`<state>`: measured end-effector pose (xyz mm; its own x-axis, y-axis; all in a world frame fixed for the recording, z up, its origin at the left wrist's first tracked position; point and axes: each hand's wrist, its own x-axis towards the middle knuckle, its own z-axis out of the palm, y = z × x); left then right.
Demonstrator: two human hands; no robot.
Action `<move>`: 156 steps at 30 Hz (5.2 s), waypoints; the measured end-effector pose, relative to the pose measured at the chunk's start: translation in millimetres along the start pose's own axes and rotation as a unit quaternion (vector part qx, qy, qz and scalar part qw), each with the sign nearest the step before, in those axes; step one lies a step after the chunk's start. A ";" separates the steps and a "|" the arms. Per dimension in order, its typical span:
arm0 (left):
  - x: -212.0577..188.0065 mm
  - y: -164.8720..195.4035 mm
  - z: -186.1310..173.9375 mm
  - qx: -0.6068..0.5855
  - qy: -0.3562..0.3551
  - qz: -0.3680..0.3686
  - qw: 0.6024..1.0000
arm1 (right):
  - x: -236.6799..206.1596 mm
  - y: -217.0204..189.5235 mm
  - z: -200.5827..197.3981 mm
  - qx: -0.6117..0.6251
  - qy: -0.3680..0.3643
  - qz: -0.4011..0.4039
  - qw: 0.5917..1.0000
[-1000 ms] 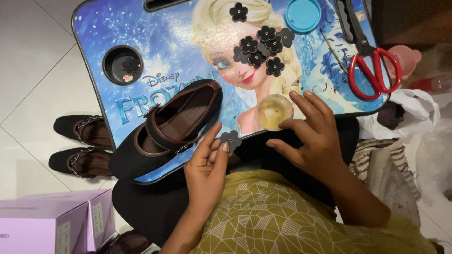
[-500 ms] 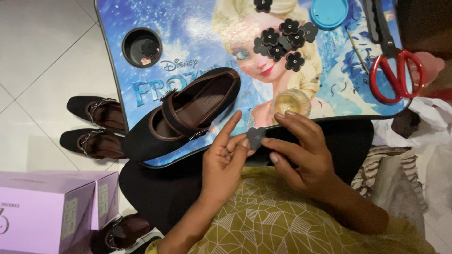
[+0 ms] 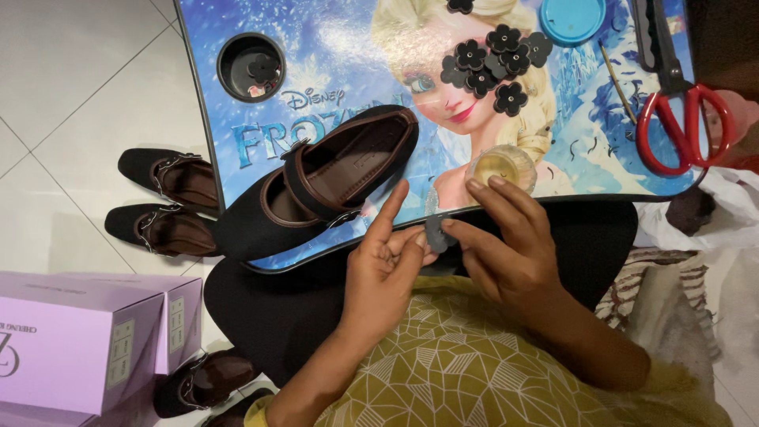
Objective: The person sits on the floor with a Frozen-themed lap tray and attaches black flower-shaped decorations to the straps of black Mary Jane shoes. They dip each flower piece into a jar of glue, press it onto the shoe strap, and set finished shoes aside while picking up the next pair.
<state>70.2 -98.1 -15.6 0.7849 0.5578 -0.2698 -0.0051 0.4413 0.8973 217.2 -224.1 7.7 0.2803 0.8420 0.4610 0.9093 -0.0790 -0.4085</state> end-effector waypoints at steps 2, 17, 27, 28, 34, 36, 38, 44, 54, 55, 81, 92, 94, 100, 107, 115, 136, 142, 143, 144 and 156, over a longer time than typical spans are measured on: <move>0.7 0.0 0.1 -0.007 0.001 -0.001 1.000 | 0.6 -0.1 1.6 0.012 -0.016 -0.010 1.000; 1.6 -5.6 -6.2 -0.064 0.022 -0.015 0.998 | -4.5 -3.6 2.9 0.008 0.004 -0.015 1.000; 2.4 -7.2 -9.5 -0.072 0.026 -0.019 0.997 | -1.7 -5.2 -0.5 -0.095 0.018 -0.058 0.994; 1.8 -7.3 -10.0 -0.073 0.024 -0.016 0.997 | -0.6 -3.2 -1.9 -0.105 0.018 -0.046 0.993; -0.1 -7.1 -15.8 -0.064 0.014 -0.011 0.998 | 0.6 6.4 -8.4 -0.041 0.048 0.077 0.995; -1.0 -7.5 -17.2 -0.060 0.011 -0.014 0.998 | 0.9 7.2 -8.8 0.017 0.049 0.107 0.993; -1.8 -8.0 -18.3 -0.052 0.015 -0.016 0.998 | 3.8 9.8 -9.6 0.080 0.038 0.125 0.988; -3.2 -7.3 -22.0 -0.053 0.017 -0.027 0.998 | 15.1 34.2 -26.7 -0.119 -0.007 0.057 0.991; -2.0 -7.8 -17.3 -0.026 0.002 -0.024 0.999 | 6.1 41.7 -11.1 -0.128 -0.030 0.041 0.991; -1.7 -8.1 -17.2 -0.023 0.002 -0.025 0.999 | 6.5 42.6 -10.0 -0.126 -0.031 0.042 0.991; -1.6 -5.6 -6.7 -0.027 0.012 -0.015 0.999 | -14.6 -1.7 -12.8 0.054 0.003 0.003 0.999; -5.1 -1.9 -8.2 -0.020 0.002 -0.004 1.000 | -7.0 -4.1 -1.0 -0.043 0.012 -0.063 0.997; -6.4 -1.0 -7.7 -0.015 0.001 -0.012 1.000 | -7.3 -4.9 -1.3 -0.044 0.001 -0.045 0.998; -6.0 -0.8 -8.0 -0.002 0.007 -0.003 1.000 | -7.0 -4.3 0.0 -0.008 -0.014 -0.081 0.997; -8.4 4.1 -13.1 0.008 0.002 -0.008 1.000 | -7.0 -3.0 -6.4 0.120 0.042 0.010 0.992; -20.0 14.9 -27.3 -0.033 -0.027 -0.027 0.999 | 0.4 2.5 19.5 0.168 0.019 -0.029 0.985; -14.8 30.7 -88.0 0.017 0.168 0.195 0.966 | 120.8 -33.9 38.9 0.404 -0.176 0.099 0.893; -0.3 33.2 -91.9 -0.046 0.133 0.169 0.975 | 132.2 -40.6 51.3 0.430 -0.192 0.098 0.877; 1.4 33.3 -92.7 -0.052 0.131 0.168 0.976 | 132.2 -41.2 52.2 0.423 -0.192 0.100 0.880; 2.5 33.0 -92.8 -0.058 0.130 0.166 0.976 | 132.4 -41.5 53.0 0.415 -0.190 0.097 0.884; 6.8 29.0 -92.8 -0.103 0.131 0.159 0.973 | 134.6 -47.3 55.8 0.319 -0.169 0.057 0.931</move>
<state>17.9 -16.3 -23.9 0.5385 0.8373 -0.0941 -0.3672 0.3337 0.8682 194.8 -77.3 45.1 0.1532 0.9758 0.1560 0.4808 0.0643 -0.8744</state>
